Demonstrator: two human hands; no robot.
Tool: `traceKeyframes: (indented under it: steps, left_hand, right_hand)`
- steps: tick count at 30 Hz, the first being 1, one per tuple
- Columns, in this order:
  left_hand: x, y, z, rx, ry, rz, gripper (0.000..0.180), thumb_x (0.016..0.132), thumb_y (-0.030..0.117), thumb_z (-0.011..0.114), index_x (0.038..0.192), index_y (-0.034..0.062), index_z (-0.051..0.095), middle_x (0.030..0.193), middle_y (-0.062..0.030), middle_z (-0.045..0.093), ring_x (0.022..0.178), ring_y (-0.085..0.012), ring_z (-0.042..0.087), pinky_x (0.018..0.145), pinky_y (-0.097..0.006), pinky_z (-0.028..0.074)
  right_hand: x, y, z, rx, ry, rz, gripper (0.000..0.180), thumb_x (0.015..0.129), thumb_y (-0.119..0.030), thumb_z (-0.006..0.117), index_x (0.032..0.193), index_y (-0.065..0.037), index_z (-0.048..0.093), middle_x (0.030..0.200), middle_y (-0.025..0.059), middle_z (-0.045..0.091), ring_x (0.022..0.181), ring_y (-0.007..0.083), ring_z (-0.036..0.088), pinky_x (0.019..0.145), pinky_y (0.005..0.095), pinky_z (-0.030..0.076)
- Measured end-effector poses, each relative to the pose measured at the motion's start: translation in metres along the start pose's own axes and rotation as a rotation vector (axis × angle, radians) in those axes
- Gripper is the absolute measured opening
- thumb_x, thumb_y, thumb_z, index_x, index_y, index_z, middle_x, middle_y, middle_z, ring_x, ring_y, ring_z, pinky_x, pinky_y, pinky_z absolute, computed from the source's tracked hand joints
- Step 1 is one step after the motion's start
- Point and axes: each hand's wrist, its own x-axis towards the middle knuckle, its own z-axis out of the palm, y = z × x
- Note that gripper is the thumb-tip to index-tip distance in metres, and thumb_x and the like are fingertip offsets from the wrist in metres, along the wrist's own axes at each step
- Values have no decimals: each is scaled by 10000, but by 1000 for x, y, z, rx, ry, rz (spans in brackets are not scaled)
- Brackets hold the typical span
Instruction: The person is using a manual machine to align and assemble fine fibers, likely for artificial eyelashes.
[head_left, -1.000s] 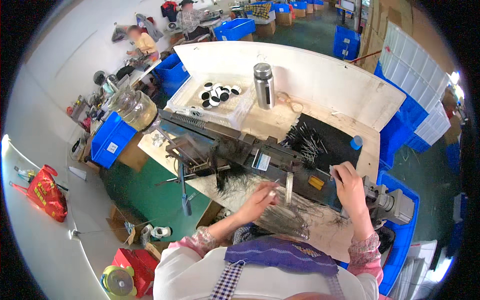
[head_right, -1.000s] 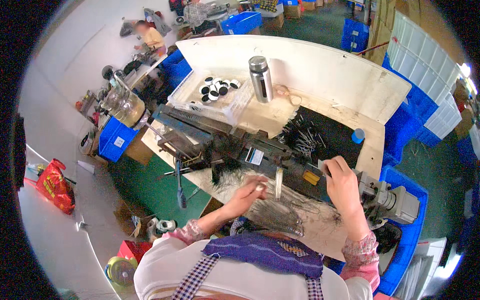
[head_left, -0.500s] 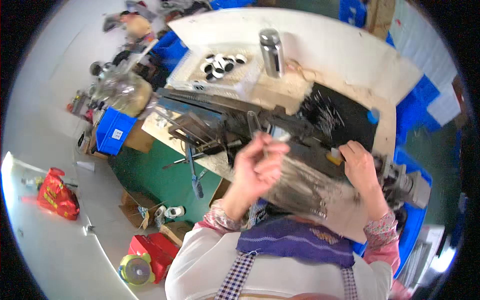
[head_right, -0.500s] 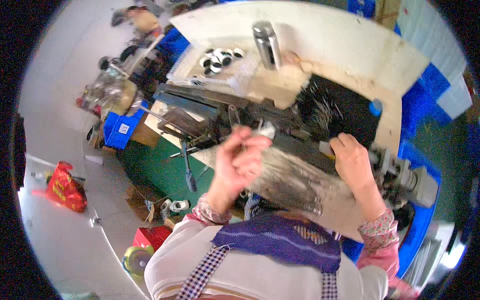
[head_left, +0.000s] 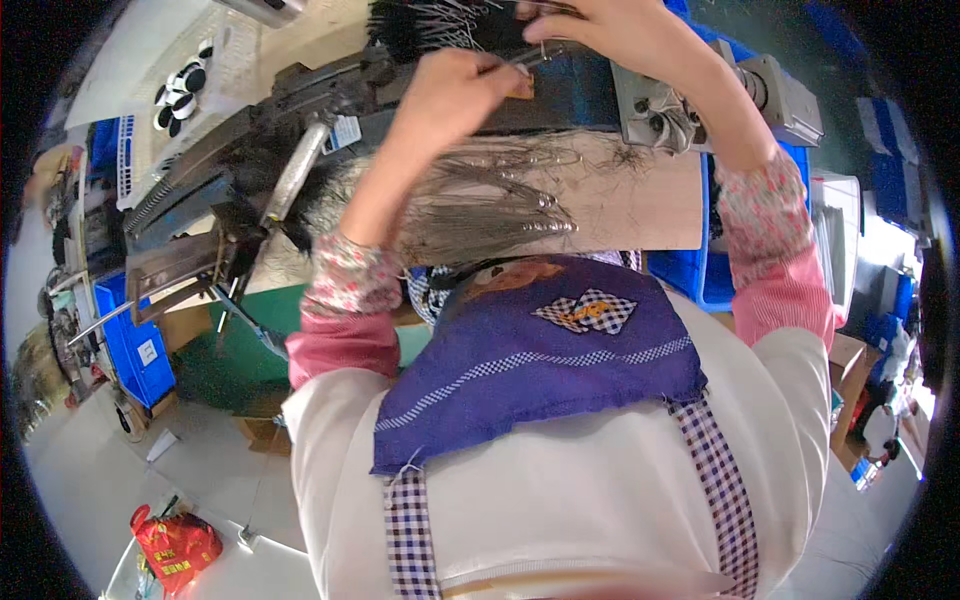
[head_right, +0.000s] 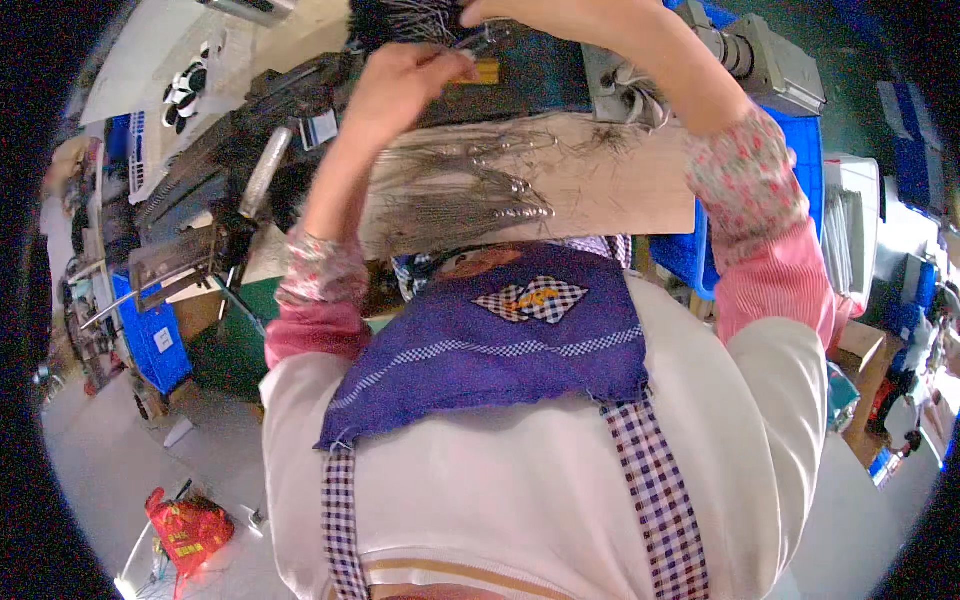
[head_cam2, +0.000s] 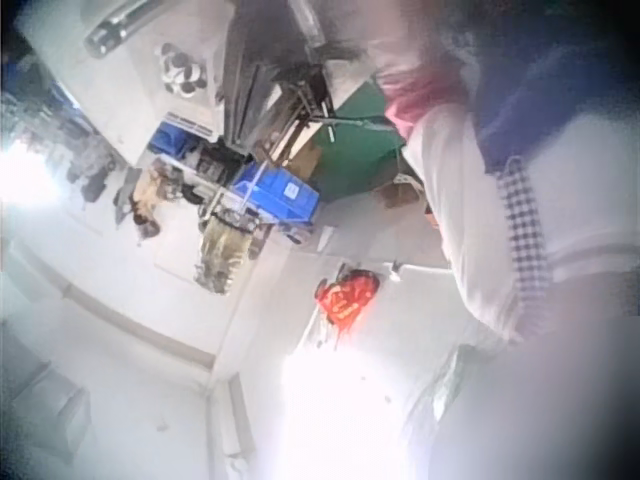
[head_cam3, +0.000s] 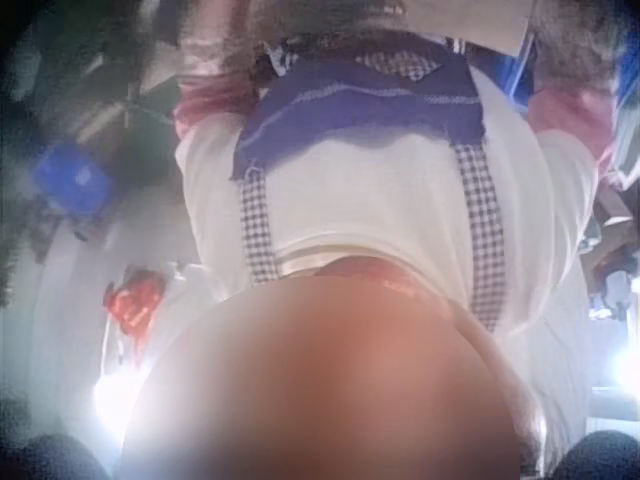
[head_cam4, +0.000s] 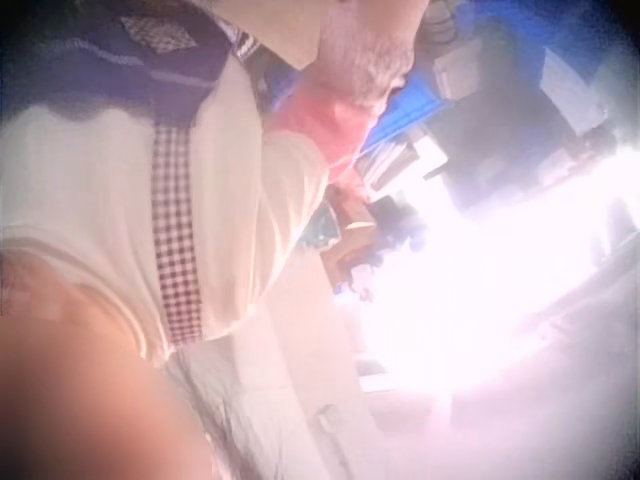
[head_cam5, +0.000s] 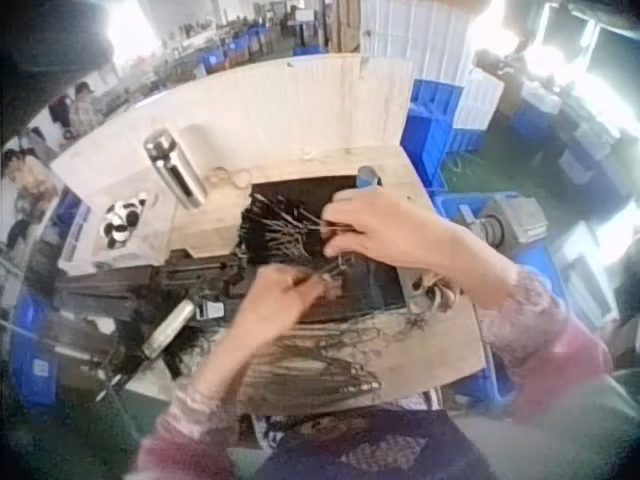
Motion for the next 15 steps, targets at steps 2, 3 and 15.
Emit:
traceKeyframes:
  steps: [2, 3, 15]
  left_hand:
    - [-2, 14, -11, 117, 8, -17, 332, 835, 383, 571, 899, 103, 738, 726, -187, 653, 669, -322, 652, 643, -365, 506]
    - [-3, 17, -14, 263, 91, 113, 315, 835, 365, 577, 864, 92, 731, 728, -184, 653, 696, -335, 652, 649, -383, 512]
    - [-64, 24, -47, 715, 931, 523, 118, 780, 63, 658, 888, 89, 696, 915, -22, 597, 799, -234, 558, 725, -365, 450]
  right_hand:
    - [-12, -1, -1, 142, -41, 36, 177, 796, -143, 645, 792, 11, 557, 792, 164, 566, 796, 333, 584, 702, 401, 454]
    - [-12, 0, 3, 89, -3, -67, 176, 795, -139, 646, 791, 10, 552, 788, 157, 556, 784, 334, 578, 692, 403, 452]
    - [18, -23, 56, 249, 267, -215, 161, 767, -86, 645, 908, -12, 629, 858, 121, 628, 806, 325, 617, 731, 388, 505]
